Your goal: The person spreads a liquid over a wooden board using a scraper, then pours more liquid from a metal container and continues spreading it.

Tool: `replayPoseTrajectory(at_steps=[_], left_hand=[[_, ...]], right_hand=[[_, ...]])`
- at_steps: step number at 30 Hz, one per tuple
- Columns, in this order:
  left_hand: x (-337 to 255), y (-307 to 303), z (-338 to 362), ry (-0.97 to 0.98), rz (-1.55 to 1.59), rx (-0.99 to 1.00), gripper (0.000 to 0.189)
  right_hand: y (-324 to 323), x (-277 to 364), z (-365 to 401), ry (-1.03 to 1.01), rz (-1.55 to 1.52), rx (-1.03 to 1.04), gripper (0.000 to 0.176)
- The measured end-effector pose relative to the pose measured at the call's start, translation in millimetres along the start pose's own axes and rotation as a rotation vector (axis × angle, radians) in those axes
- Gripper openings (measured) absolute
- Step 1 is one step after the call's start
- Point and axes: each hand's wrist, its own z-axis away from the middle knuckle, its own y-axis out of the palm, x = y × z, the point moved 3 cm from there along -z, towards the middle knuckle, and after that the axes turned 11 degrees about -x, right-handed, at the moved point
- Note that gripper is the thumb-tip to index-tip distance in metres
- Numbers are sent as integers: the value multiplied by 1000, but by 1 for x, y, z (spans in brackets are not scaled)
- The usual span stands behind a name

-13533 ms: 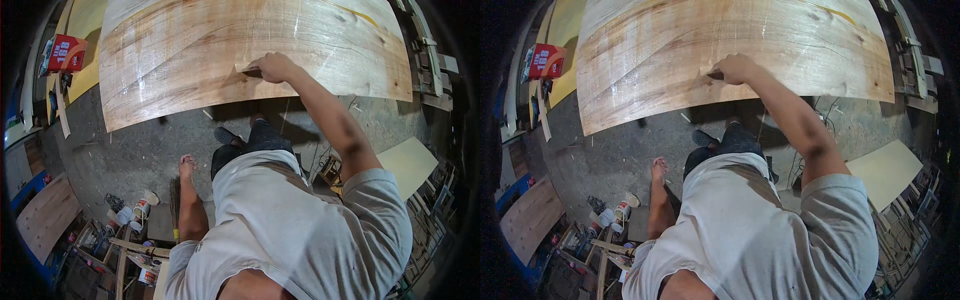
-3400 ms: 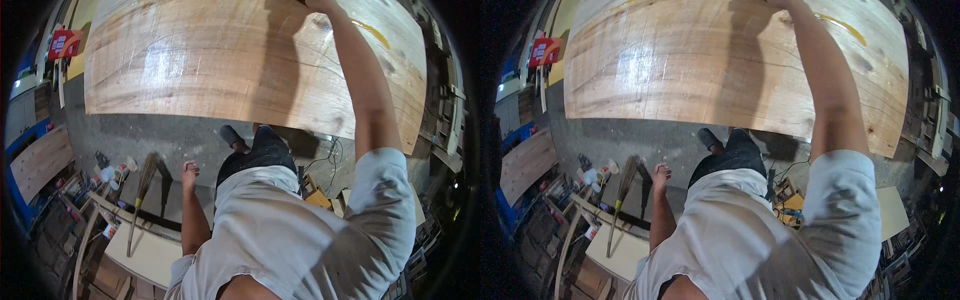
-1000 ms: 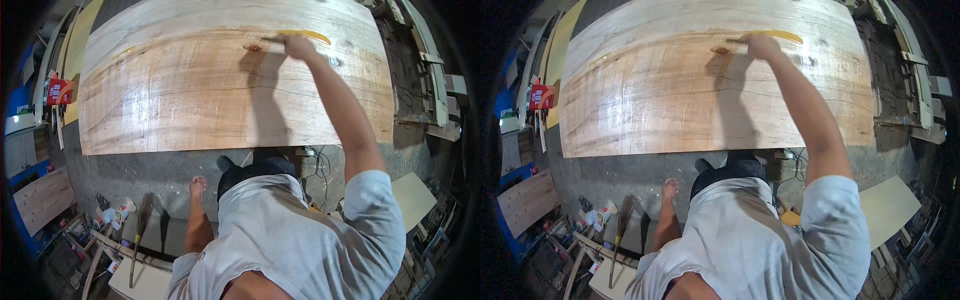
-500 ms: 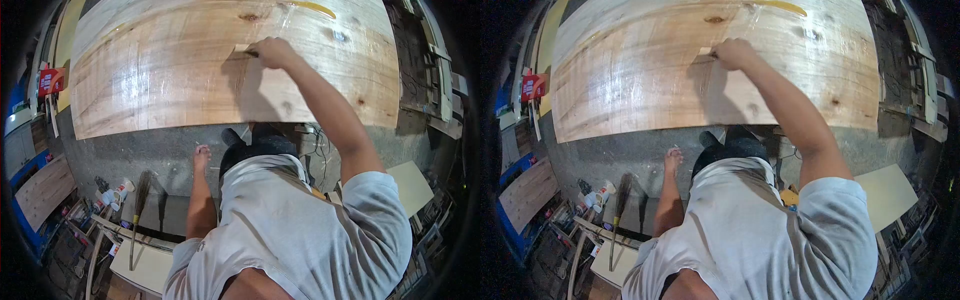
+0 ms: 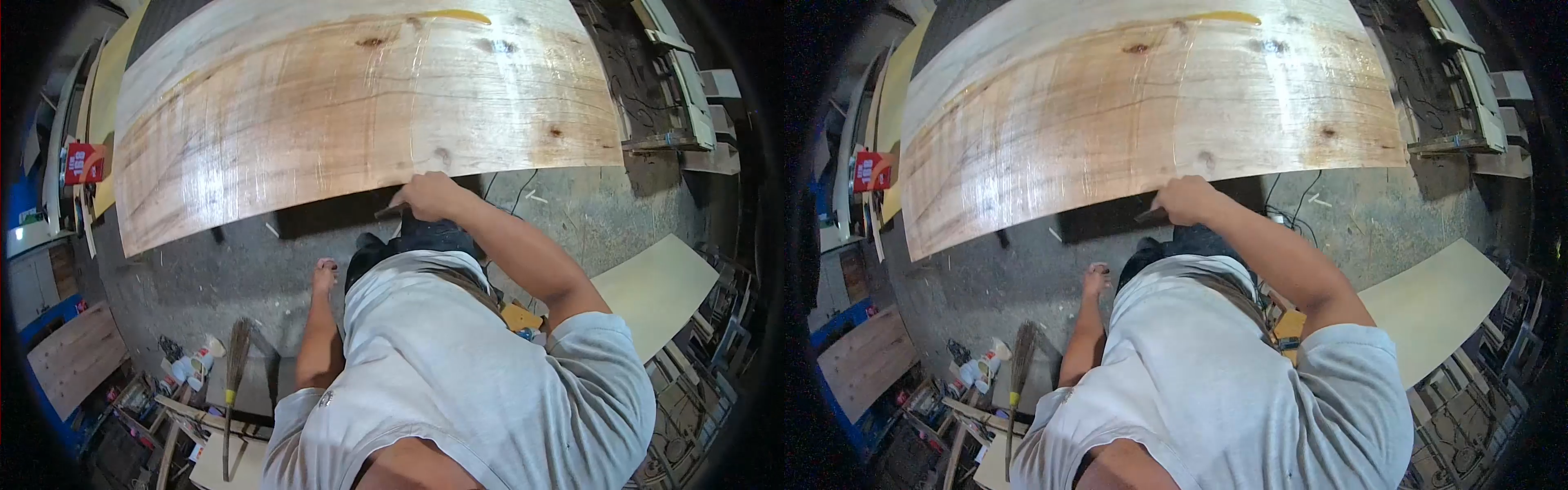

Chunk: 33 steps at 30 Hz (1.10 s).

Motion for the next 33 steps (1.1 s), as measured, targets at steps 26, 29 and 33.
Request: replayPoseTrajectory(at_steps=[26,29,33], left_hand=[[-96,65,5,-149,48,-100,17],[-84,59,-8,-125,131,-58,16],[-79,42,3,-39,74,-27,16]], right_hand=[[-107,-255,-196,163,146,-409,32],[-93,-211,-165,112,48,-393,32],[-59,-143,-116,73,13,-328,33]])
